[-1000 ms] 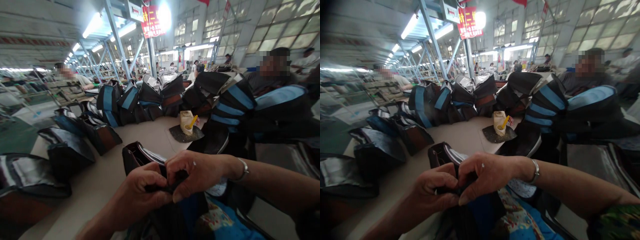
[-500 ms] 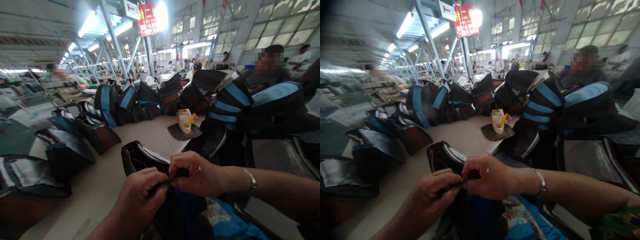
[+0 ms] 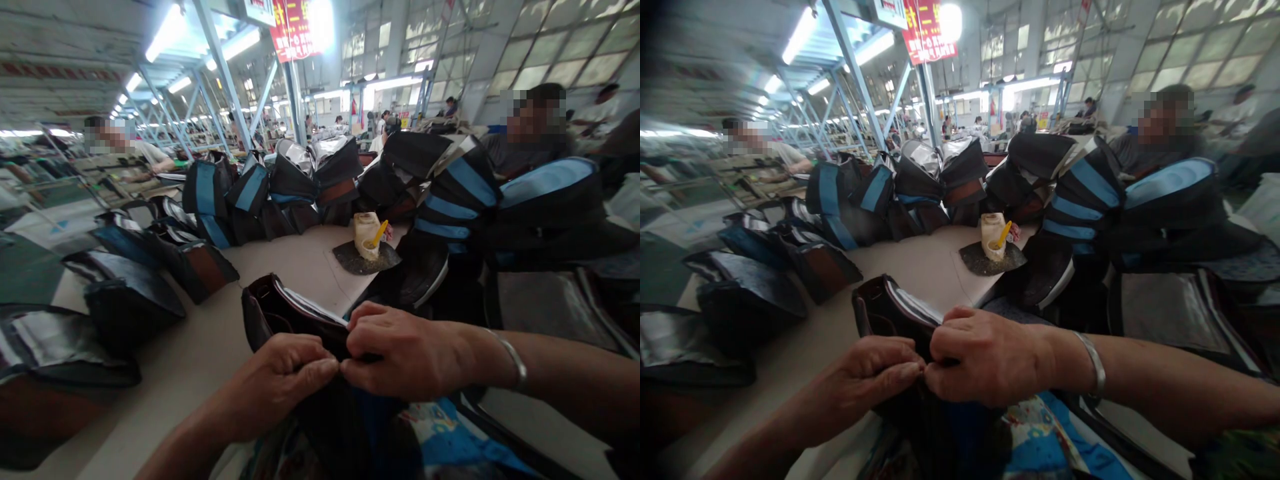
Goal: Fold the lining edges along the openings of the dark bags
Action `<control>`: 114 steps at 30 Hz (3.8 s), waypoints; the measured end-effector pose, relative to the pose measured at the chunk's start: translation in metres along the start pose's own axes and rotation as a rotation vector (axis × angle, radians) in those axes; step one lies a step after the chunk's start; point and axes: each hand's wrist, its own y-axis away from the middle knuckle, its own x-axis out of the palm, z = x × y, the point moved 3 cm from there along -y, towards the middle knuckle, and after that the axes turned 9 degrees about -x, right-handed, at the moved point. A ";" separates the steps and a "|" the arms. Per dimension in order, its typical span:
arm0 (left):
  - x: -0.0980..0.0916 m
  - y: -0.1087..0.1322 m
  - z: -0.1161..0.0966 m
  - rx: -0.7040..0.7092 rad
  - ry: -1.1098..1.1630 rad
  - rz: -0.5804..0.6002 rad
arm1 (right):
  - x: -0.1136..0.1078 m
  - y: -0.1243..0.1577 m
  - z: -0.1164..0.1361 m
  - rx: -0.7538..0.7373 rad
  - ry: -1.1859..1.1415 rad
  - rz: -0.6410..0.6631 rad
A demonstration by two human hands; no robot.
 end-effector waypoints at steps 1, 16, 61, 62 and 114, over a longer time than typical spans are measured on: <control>0.002 -0.001 -0.001 0.006 -0.026 -0.006 | 0.001 0.002 0.001 0.015 0.004 -0.003; 0.030 0.009 -0.023 0.593 -0.867 -0.494 | -0.041 -0.012 -0.013 0.291 -0.597 0.222; 0.022 0.076 -0.017 0.058 -0.207 -0.403 | 0.021 -0.053 -0.016 -0.051 -0.987 -0.013; 0.022 0.076 -0.017 0.077 -0.207 -0.404 | 0.022 -0.052 -0.016 -0.042 -0.978 -0.018; 0.035 0.081 -0.015 0.154 -0.385 -0.511 | 0.015 -0.032 0.027 -0.207 -0.230 -0.141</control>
